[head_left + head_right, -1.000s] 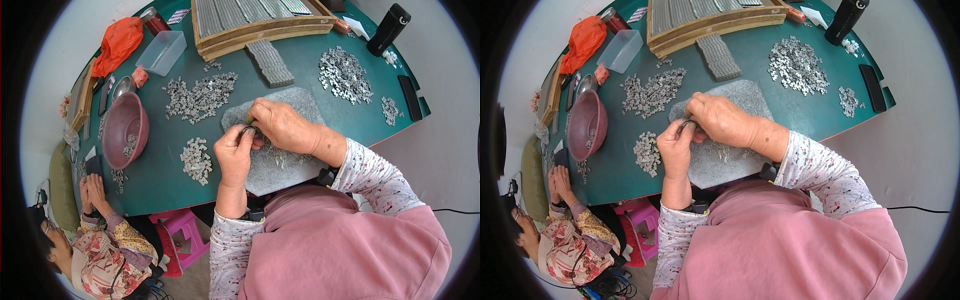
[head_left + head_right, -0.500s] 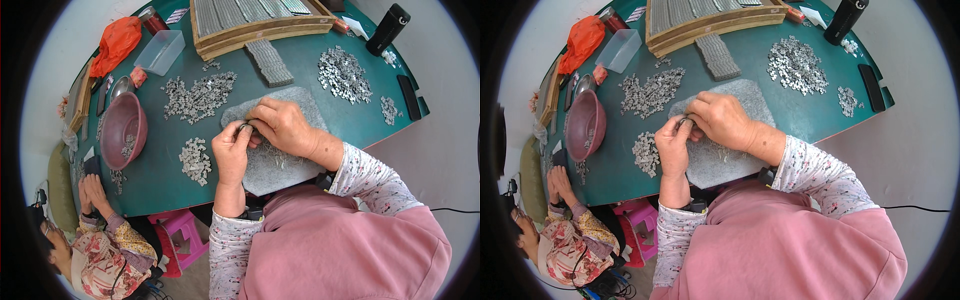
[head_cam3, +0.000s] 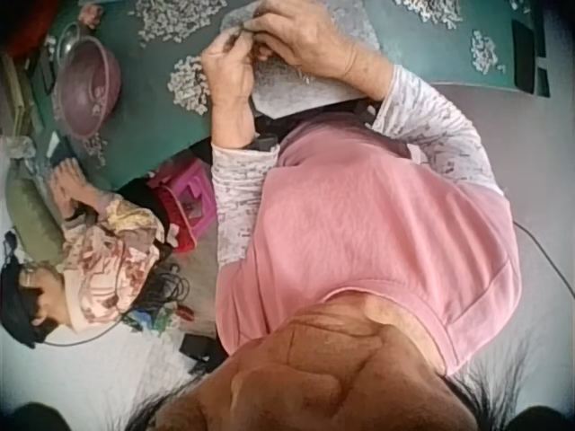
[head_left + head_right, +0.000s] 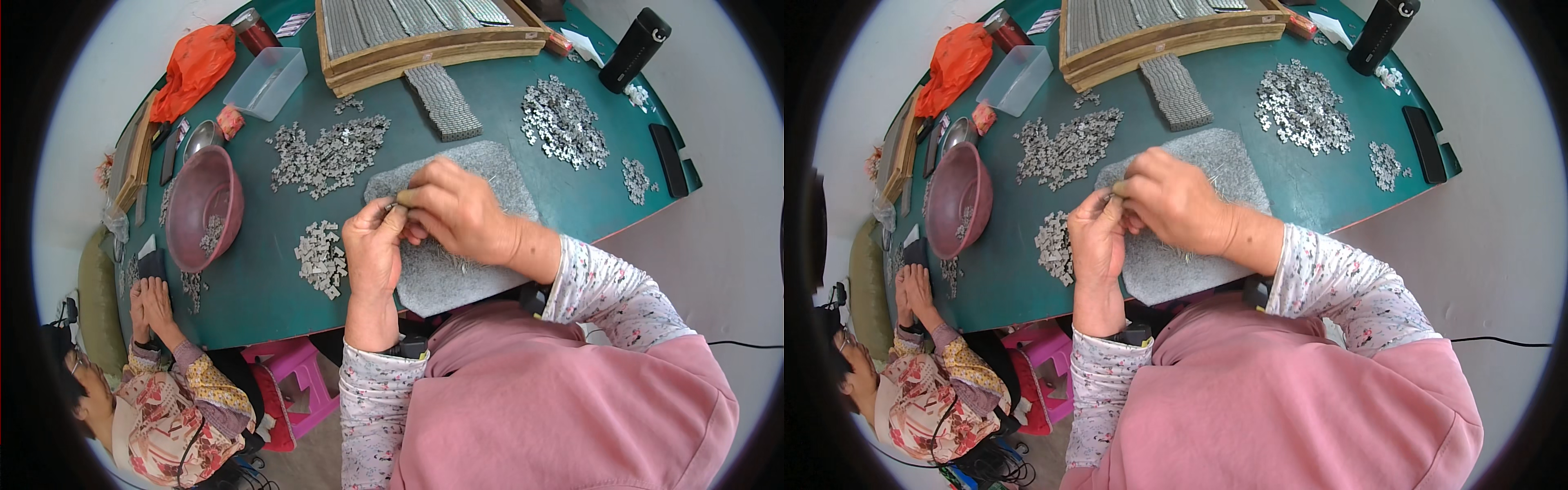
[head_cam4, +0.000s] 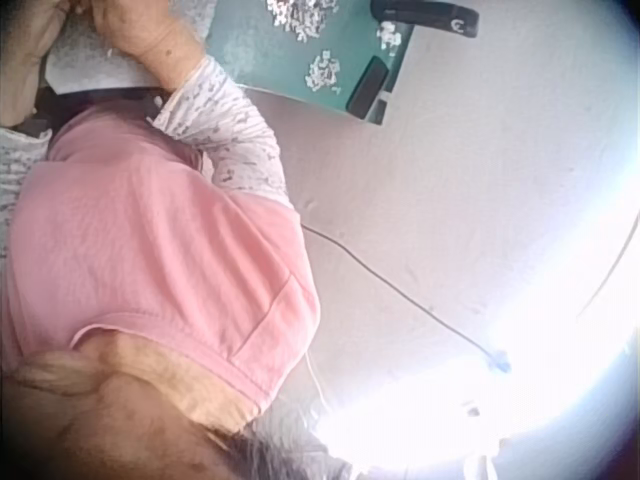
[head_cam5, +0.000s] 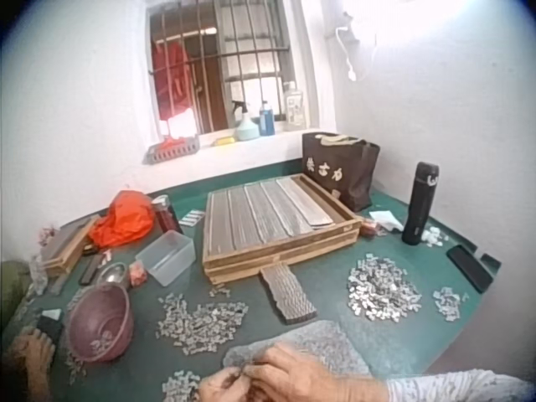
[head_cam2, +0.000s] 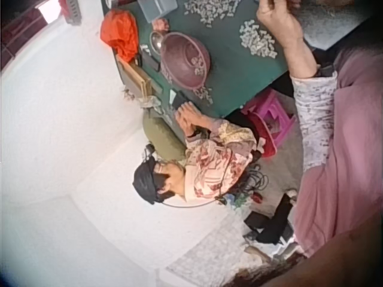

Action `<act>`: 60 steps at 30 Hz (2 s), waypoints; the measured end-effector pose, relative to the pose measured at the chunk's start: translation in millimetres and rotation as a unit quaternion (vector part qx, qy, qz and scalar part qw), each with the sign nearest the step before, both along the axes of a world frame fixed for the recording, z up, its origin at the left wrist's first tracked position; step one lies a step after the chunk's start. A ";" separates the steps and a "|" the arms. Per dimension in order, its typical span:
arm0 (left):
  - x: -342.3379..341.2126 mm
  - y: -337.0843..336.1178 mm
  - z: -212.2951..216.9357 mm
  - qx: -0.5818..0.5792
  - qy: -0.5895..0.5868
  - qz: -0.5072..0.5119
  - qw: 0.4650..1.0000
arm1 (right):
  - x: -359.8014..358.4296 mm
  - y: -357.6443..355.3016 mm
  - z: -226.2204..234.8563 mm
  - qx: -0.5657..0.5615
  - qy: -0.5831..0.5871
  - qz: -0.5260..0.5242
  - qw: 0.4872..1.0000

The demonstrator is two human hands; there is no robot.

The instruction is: Inspecting and sorting small metal hardware components on a workbench.

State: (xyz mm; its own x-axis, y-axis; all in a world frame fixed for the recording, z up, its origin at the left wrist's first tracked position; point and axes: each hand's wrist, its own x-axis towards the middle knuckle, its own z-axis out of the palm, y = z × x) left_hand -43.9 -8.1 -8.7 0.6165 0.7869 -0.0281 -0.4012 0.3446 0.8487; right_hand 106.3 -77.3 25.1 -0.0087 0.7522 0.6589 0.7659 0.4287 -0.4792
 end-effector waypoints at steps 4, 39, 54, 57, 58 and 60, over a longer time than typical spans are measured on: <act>-0.8 -0.2 0.4 -0.007 0.005 -0.007 1.000 | -2.0 -1.1 0.2 -0.001 0.044 0.006 0.999; 2.4 -5.6 1.5 0.180 0.107 0.043 0.977 | 8.7 4.8 10.8 -0.132 0.052 0.004 0.990; 5.3 -6.9 -1.1 0.230 0.144 0.061 0.961 | 9.6 4.7 10.4 -0.096 -0.023 0.009 0.995; 9.9 -7.7 -0.9 0.362 0.181 0.101 0.909 | 11.7 5.8 12.5 -0.071 -0.083 0.009 0.994; 11.1 -7.2 -1.8 0.361 0.180 0.100 0.909 | 12.9 7.0 13.0 -0.062 -0.109 0.006 0.992; 9.7 -5.6 -2.1 0.277 0.188 0.084 0.938 | 11.5 10.6 15.2 -0.069 -0.084 0.000 0.994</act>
State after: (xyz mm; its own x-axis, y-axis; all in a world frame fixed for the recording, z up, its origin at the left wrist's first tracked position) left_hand -34.3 -13.7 -10.8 0.5112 0.8301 0.2228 -0.0456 -0.2327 0.9715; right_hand 117.9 -66.6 40.2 -0.1098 0.8358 0.5380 0.8408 0.3668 -0.3982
